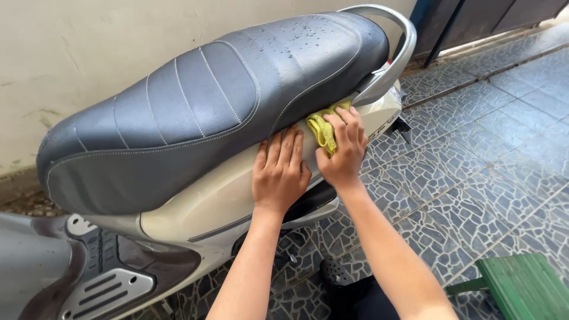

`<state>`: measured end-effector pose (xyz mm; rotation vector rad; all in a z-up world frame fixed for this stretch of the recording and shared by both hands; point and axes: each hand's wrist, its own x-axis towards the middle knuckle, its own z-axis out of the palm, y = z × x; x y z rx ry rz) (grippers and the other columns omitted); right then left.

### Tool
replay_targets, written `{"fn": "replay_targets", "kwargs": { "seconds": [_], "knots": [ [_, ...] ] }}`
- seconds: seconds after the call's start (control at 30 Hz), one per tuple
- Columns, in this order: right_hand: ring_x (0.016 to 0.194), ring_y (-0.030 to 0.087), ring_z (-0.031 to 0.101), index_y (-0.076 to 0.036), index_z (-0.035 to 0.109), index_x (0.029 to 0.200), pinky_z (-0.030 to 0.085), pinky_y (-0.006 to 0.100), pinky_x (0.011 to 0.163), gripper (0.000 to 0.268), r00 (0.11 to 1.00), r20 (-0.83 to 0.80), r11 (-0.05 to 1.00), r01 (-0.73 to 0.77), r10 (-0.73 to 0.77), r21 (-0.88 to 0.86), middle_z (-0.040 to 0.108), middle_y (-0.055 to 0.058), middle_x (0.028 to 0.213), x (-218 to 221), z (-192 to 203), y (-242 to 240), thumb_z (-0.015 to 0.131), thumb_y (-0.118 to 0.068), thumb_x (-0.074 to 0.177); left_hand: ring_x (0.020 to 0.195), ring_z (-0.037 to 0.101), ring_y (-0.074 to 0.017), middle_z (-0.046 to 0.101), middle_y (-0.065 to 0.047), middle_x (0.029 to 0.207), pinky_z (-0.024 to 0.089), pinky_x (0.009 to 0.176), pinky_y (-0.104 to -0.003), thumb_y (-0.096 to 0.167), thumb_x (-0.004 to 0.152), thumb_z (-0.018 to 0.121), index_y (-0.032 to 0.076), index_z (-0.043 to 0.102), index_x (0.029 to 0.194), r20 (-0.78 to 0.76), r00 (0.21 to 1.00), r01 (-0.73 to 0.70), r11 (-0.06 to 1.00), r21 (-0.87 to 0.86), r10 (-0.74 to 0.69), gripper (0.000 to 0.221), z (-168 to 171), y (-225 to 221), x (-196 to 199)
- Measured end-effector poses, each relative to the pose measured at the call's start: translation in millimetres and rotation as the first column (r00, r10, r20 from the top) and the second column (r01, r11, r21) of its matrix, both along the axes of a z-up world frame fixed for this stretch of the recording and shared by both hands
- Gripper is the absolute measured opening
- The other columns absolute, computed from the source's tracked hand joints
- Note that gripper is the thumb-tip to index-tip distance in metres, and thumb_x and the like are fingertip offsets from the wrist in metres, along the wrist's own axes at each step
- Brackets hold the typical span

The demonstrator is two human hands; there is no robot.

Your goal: The person sits on the floor and wipes the side panel of a scooter using a yellow cloth. They focus on the area below the seat, rubbing the surface repeatedly to clean it.

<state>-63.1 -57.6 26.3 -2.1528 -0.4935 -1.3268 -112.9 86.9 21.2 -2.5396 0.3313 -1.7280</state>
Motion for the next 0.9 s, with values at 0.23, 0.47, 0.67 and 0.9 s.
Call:
{"fn": "replay_targets", "kwargs": {
  "seconds": [0.23, 0.47, 0.67, 0.9],
  "knots": [
    [0.137, 0.033, 0.048, -0.024, 0.062, 0.129, 0.041, 0.045, 0.095, 0.062, 0.993, 0.067, 0.979, -0.080, 0.094, -0.189, 0.058, 0.006, 0.136, 32, -19, -21, 0.060, -0.011, 0.068, 0.127, 0.059, -0.0236, 0.061, -0.007, 0.139, 0.041, 0.110, -0.045, 0.033, 0.080, 0.054, 0.012, 0.063, 0.134, 0.018, 1.000, 0.014, 1.000, -0.002, -0.014, 0.059, -5, 0, 3],
    [0.136, 0.036, 0.048, -0.020, 0.062, 0.130, 0.041, 0.045, 0.092, 0.065, 0.995, 0.094, 0.998, -0.040, 0.044, -0.049, 0.056, 0.007, 0.138, 16, -19, -4, 0.060, -0.015, 0.066, 0.125, 0.060, -0.0234, 0.061, -0.007, 0.138, 0.042, 0.108, -0.044, 0.030, 0.083, 0.051, 0.011, 0.063, 0.135, 0.011, 1.000, 0.008, 1.000, -0.016, -0.008, 0.056, -1, -1, 0],
    [0.134, 0.035, 0.049, -0.020, 0.061, 0.130, 0.043, 0.046, 0.094, 0.067, 0.996, 0.078, 0.984, -0.025, 0.040, -0.175, 0.055, 0.007, 0.136, 18, -11, -20, 0.062, -0.018, 0.063, 0.126, 0.060, -0.0234, 0.060, -0.007, 0.140, 0.042, 0.109, -0.044, 0.031, 0.082, 0.051, 0.011, 0.063, 0.135, 0.000, 1.000, 0.025, 1.000, -0.010, -0.025, 0.058, -4, 0, 1],
    [0.134, 0.038, 0.045, -0.019, 0.058, 0.130, 0.044, 0.050, 0.091, 0.067, 1.000, 0.011, 0.994, 0.009, -0.008, -0.108, 0.052, 0.008, 0.136, 16, -16, -7, 0.064, -0.017, 0.063, 0.126, 0.060, -0.0224, 0.060, -0.006, 0.140, 0.042, 0.109, -0.045, 0.033, 0.079, 0.055, 0.012, 0.062, 0.137, -0.001, 1.000, 0.007, 1.000, 0.000, -0.007, 0.061, -5, 1, 3]
  ]
}}
